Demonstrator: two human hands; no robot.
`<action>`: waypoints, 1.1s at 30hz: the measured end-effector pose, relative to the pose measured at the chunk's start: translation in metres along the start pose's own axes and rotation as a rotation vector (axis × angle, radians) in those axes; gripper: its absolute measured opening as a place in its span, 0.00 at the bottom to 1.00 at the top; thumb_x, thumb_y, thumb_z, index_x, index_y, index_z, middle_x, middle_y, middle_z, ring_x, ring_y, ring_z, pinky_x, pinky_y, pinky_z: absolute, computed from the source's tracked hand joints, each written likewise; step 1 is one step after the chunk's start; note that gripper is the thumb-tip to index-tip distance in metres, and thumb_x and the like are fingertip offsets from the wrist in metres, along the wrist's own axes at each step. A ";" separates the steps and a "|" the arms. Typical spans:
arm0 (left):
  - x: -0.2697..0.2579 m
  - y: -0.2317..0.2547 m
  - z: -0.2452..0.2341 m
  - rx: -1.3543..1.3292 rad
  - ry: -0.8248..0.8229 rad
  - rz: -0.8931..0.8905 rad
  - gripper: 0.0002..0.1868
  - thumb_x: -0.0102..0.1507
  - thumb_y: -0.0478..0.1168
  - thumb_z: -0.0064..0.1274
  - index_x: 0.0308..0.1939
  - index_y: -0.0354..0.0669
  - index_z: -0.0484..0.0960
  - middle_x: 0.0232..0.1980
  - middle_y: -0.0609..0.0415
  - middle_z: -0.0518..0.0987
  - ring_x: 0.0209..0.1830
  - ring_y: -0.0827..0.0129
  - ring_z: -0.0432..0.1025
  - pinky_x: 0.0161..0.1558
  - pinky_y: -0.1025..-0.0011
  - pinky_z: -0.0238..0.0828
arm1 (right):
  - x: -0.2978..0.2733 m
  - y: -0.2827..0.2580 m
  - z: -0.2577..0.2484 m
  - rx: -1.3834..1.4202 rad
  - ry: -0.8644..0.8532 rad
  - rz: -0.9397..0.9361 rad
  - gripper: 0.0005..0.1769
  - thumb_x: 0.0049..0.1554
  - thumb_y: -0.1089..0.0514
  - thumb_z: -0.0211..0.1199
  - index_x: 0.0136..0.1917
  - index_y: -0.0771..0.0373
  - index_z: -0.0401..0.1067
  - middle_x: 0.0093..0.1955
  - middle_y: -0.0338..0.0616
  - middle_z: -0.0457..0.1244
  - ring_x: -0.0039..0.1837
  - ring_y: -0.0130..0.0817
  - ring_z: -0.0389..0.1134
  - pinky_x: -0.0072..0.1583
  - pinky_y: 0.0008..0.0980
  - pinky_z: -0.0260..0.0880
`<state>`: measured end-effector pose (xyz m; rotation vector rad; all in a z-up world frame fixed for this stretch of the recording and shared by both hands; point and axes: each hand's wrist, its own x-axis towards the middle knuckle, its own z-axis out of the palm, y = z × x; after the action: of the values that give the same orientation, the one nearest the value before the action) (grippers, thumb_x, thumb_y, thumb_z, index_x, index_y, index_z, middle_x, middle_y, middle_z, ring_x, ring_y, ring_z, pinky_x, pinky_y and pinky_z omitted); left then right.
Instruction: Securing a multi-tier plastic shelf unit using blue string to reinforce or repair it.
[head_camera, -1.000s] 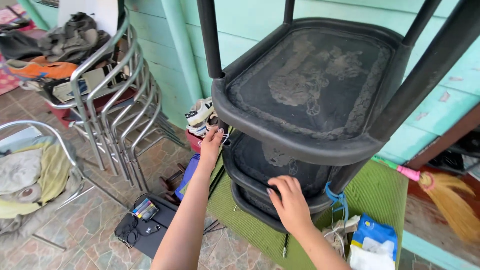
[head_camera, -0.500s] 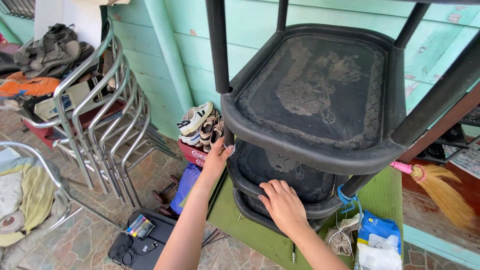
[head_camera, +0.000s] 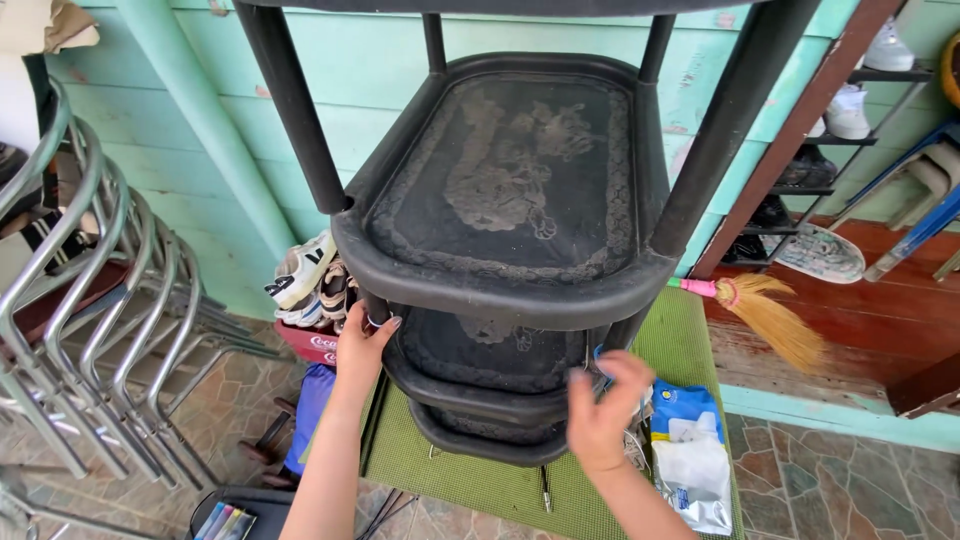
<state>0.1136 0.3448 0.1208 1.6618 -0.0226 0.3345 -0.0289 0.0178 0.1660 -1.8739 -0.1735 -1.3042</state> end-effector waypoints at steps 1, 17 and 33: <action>0.002 0.001 0.001 -0.003 -0.005 0.005 0.22 0.62 0.34 0.60 0.59 0.35 0.73 0.46 0.53 0.81 0.43 0.75 0.73 0.45 0.76 0.71 | 0.007 0.010 -0.005 -0.004 0.006 -0.003 0.21 0.54 0.66 0.64 0.59 0.62 0.61 0.61 0.47 0.57 0.62 0.45 0.59 0.66 0.41 0.59; -0.022 0.021 0.033 0.041 0.224 0.133 0.13 0.66 0.31 0.54 0.54 0.35 0.73 0.51 0.52 0.83 0.49 0.68 0.76 0.55 0.70 0.69 | 0.046 0.077 -0.021 0.293 -0.555 0.595 0.19 0.60 0.66 0.61 0.63 0.61 0.61 0.54 0.41 0.67 0.58 0.30 0.67 0.62 0.32 0.66; -0.069 0.034 0.038 0.299 0.400 0.282 0.41 0.59 0.27 0.61 0.75 0.32 0.61 0.71 0.35 0.59 0.70 0.48 0.55 0.67 0.56 0.51 | 0.025 0.115 -0.068 0.354 -0.643 0.828 0.28 0.60 0.53 0.57 0.73 0.57 0.67 0.66 0.42 0.65 0.67 0.34 0.65 0.66 0.36 0.64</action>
<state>0.0486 0.2914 0.1350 1.8608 0.0980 0.9170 -0.0052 -0.1111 0.1323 -1.6976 0.0474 -0.0904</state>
